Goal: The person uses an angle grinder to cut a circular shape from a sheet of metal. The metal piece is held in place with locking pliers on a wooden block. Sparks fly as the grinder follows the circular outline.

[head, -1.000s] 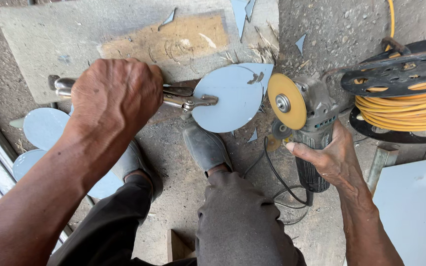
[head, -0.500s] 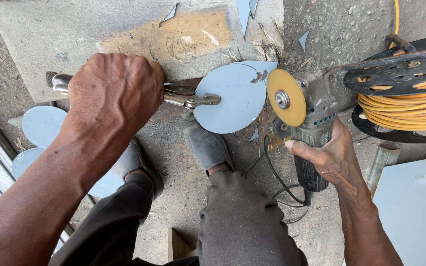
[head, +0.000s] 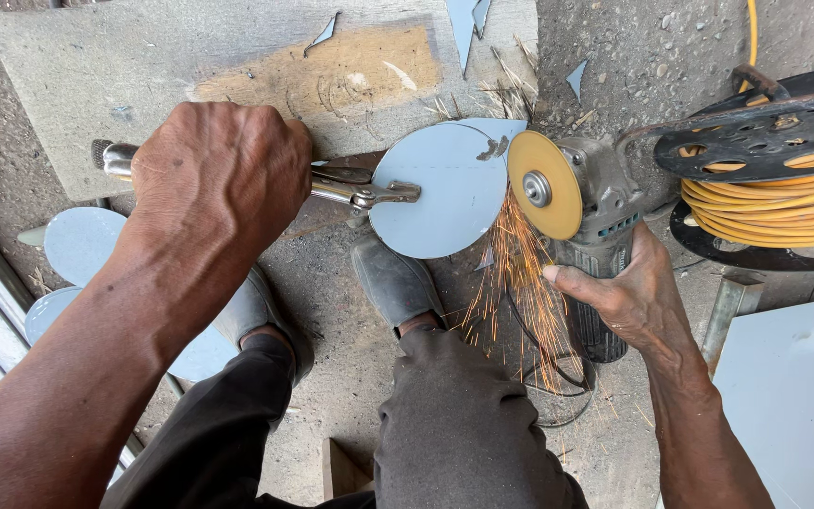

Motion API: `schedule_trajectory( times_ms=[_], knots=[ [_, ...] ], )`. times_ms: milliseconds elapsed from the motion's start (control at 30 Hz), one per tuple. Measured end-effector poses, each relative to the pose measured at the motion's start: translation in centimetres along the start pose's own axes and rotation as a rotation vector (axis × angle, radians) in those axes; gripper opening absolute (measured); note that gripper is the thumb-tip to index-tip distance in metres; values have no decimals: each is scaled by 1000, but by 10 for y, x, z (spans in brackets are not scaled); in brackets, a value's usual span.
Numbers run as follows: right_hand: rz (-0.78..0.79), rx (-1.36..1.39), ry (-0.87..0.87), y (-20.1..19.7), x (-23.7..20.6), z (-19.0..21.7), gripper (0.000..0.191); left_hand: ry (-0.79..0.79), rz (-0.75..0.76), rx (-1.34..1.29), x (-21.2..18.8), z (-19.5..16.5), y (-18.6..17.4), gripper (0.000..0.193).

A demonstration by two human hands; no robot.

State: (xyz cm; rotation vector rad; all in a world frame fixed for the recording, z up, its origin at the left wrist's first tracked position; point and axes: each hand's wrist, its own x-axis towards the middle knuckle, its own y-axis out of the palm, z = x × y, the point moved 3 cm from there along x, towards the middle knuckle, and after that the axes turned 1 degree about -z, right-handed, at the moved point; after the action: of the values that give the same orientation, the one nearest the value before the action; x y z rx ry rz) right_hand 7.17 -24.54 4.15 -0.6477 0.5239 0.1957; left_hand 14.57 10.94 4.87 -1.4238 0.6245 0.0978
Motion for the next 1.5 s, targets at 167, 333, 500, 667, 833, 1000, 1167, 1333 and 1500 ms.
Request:
schedule_trajectory(
  times_ms=[167, 333, 500, 667, 833, 1000, 1167, 1333, 1500],
  knots=[
    [14, -25, 9, -1, 1, 5, 70, 13, -34, 32, 0, 0, 1, 30],
    [25, 64, 15, 1, 1, 10, 69, 11, -1, 31, 2, 1, 5, 29],
    [1, 31, 34, 0, 0, 14, 71, -6, -52, 0, 1, 2, 5, 30],
    [11, 0, 72, -1, 2, 14, 73, 4, -50, -1, 2, 3, 8, 31],
    [9, 21, 64, 0, 1, 11, 79, 4, -43, 4, 3, 4, 13, 32],
    [16, 48, 40, 1, 0, 11, 78, -9, -70, -48, 4, 4, 12, 32],
    [12, 17, 28, -4, -2, 19, 82, -35, -62, -61, 5, 3, 9, 38],
    [21, 24, 64, -3, -3, 26, 83, -22, -50, -50, 2, 1, 8, 41],
    [38, 33, 1, -4, -2, 26, 82, 7, -108, -30, 2, -1, 5, 31]
  ],
)
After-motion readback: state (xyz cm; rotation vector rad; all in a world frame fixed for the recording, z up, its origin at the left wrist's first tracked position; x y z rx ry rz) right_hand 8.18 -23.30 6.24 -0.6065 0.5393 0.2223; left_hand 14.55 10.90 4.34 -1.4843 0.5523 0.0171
